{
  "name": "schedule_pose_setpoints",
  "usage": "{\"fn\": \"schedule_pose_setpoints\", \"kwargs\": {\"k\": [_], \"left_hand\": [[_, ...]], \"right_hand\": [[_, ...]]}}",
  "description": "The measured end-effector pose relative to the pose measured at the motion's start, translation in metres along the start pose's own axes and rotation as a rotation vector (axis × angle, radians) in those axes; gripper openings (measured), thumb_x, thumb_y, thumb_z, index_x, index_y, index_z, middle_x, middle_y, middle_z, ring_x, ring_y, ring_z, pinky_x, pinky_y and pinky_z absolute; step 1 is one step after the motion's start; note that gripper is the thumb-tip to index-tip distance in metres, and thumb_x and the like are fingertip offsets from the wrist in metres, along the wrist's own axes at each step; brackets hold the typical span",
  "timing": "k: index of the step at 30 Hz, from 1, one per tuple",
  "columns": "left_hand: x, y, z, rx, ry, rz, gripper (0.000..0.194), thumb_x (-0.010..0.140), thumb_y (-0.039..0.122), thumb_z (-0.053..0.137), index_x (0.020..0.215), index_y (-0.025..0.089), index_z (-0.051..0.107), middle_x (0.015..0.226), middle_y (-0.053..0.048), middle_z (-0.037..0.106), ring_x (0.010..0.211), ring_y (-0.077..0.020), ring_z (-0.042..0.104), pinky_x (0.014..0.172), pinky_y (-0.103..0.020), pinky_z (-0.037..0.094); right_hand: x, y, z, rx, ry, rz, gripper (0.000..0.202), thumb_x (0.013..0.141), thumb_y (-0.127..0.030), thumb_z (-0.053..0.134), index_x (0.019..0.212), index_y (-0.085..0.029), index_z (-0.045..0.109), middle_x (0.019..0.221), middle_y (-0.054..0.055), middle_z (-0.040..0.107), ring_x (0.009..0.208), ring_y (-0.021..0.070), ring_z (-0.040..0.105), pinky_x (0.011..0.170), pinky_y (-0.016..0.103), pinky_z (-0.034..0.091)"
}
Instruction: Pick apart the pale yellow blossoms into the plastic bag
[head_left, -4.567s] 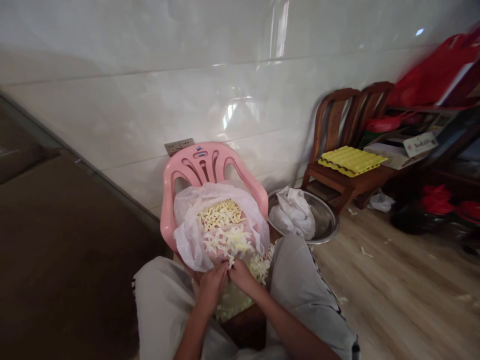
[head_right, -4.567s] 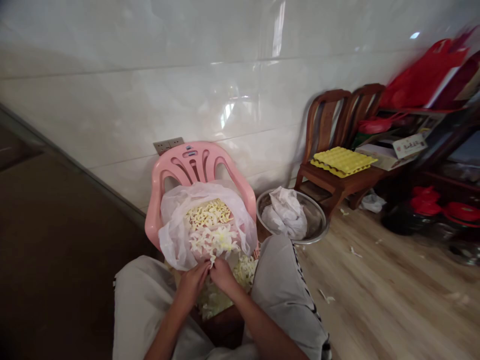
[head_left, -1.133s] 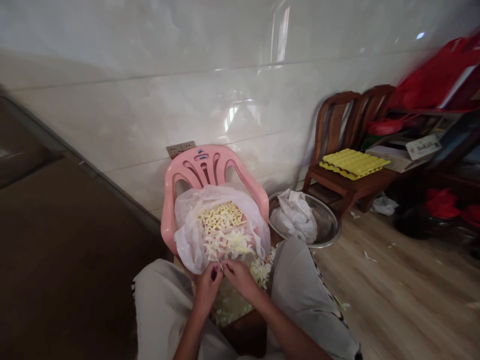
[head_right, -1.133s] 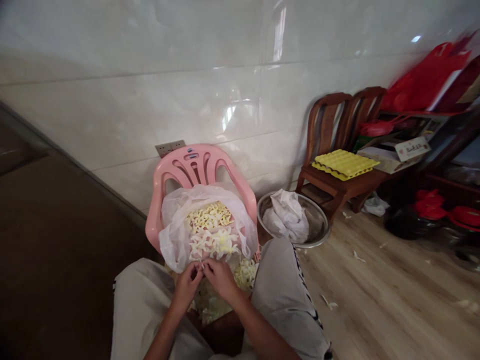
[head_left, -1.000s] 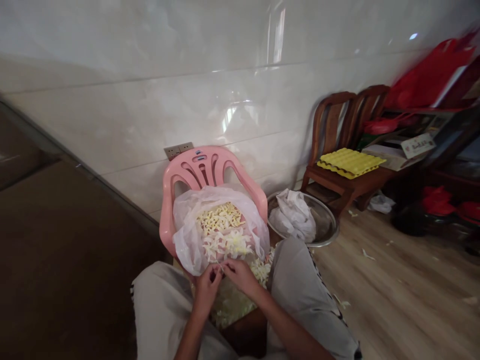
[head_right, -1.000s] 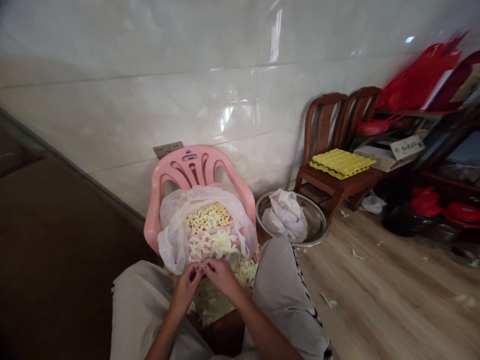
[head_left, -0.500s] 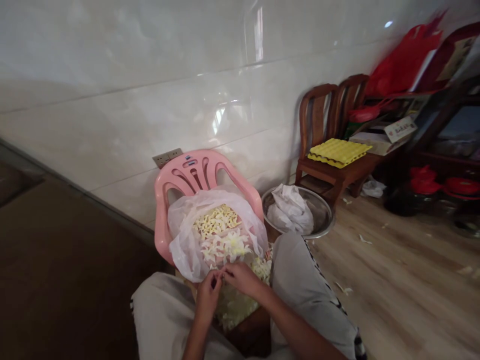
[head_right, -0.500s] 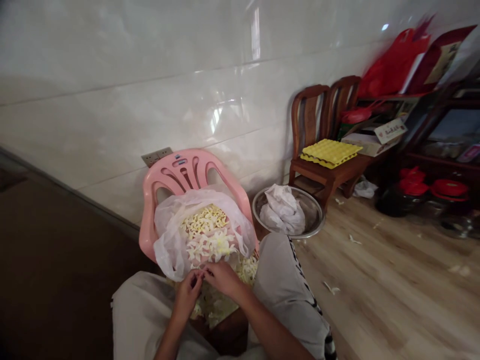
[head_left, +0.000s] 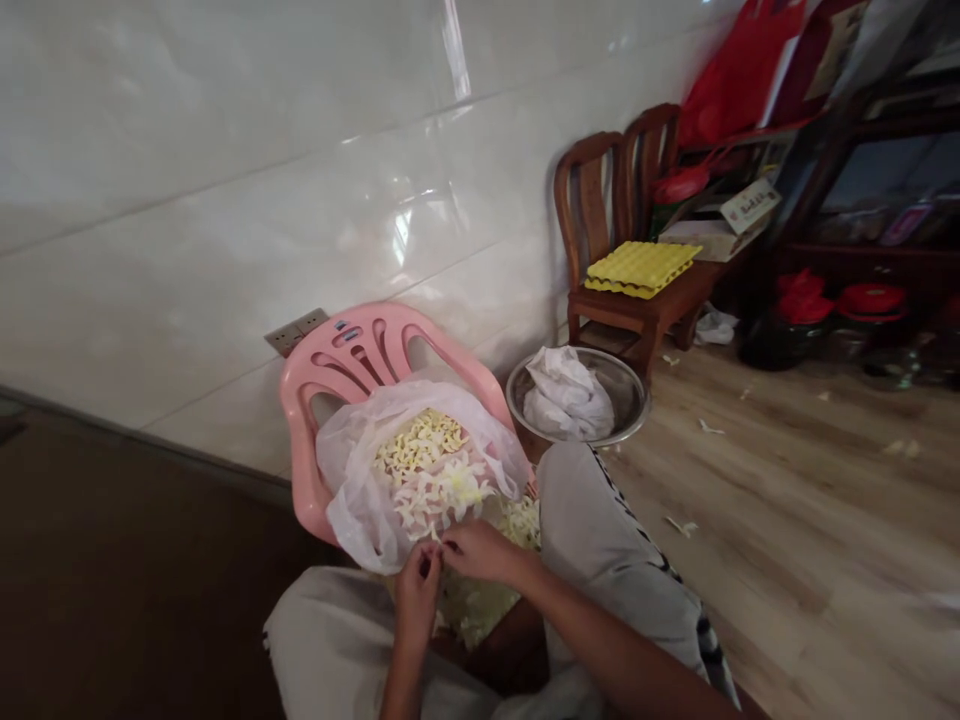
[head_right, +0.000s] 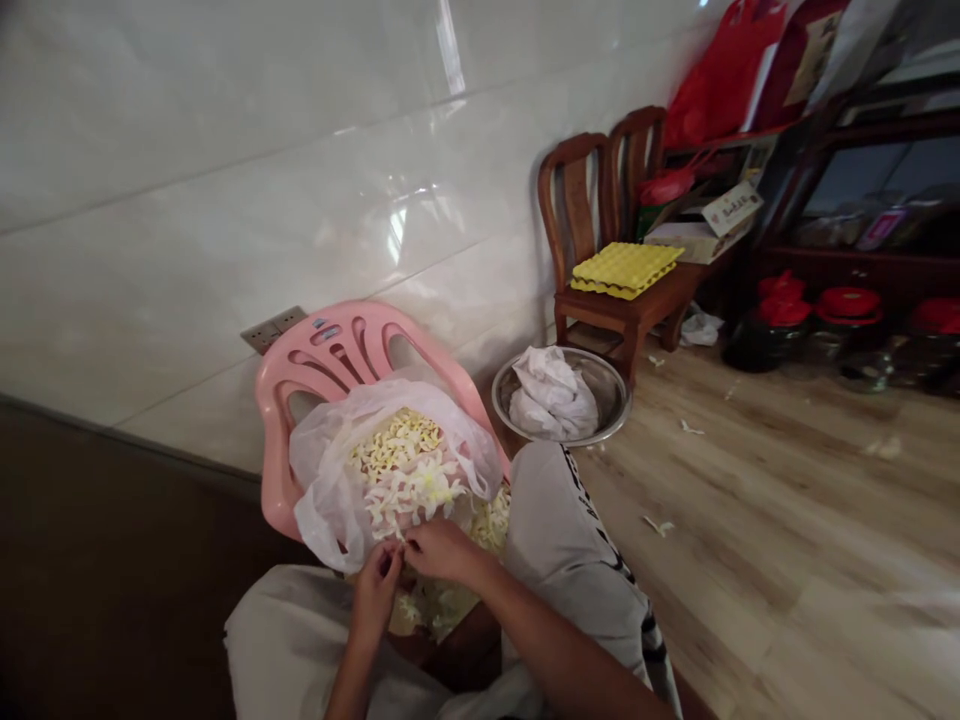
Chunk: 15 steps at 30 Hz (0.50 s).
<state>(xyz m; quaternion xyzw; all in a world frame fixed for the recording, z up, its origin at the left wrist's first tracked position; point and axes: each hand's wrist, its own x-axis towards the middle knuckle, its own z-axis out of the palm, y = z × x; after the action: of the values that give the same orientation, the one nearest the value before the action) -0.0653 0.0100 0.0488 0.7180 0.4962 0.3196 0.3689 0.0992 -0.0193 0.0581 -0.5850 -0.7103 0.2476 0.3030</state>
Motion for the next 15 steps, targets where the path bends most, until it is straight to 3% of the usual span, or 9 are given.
{"fn": "schedule_pose_setpoints", "kwargs": {"k": [5,10,13,15], "left_hand": [[0.0,-0.006,0.002,-0.001,-0.01,0.0,0.044,0.081,0.062,0.055,0.079,0.019,0.067,0.071,-0.003,0.069,0.069,-0.0211,0.065,0.065,-0.03,0.053],[0.0,-0.007,0.006,0.013,-0.011,-0.008,0.043,0.078,0.062,0.058,0.075,0.02,0.064,0.067,-0.001,0.066,0.066,-0.0191,0.063,0.065,-0.029,0.052],[0.0,-0.001,0.005,-0.07,-0.003,-0.088,0.047,0.072,0.067,0.059,0.069,0.02,0.062,0.055,0.002,0.059,0.053,-0.0167,0.057,0.053,-0.027,0.048],[-0.001,0.002,0.0,-0.136,0.029,-0.182,0.051,0.065,0.072,0.061,0.067,0.02,0.062,0.047,0.004,0.053,0.045,-0.0151,0.051,0.047,-0.027,0.046]], "right_hand": [[-0.001,-0.002,-0.005,-0.052,-0.022,-0.024,0.025,0.088,-0.023,0.051,0.08,-0.016,0.074,0.079,0.007,0.075,0.075,0.0192,0.066,0.062,0.024,0.037],[0.006,0.007,0.005,-0.084,-0.014,0.047,0.022,0.084,-0.022,0.054,0.077,-0.017,0.074,0.078,0.007,0.075,0.071,0.0192,0.067,0.06,0.024,0.038],[0.006,0.021,0.015,-0.074,-0.008,0.136,0.016,0.078,-0.02,0.06,0.083,-0.017,0.075,0.08,0.009,0.075,0.069,0.0202,0.067,0.059,0.025,0.042],[0.002,0.03,0.022,-0.044,0.028,0.189,0.026,0.07,-0.018,0.067,0.094,-0.018,0.074,0.079,0.009,0.075,0.066,0.0209,0.066,0.058,0.026,0.044]]}}
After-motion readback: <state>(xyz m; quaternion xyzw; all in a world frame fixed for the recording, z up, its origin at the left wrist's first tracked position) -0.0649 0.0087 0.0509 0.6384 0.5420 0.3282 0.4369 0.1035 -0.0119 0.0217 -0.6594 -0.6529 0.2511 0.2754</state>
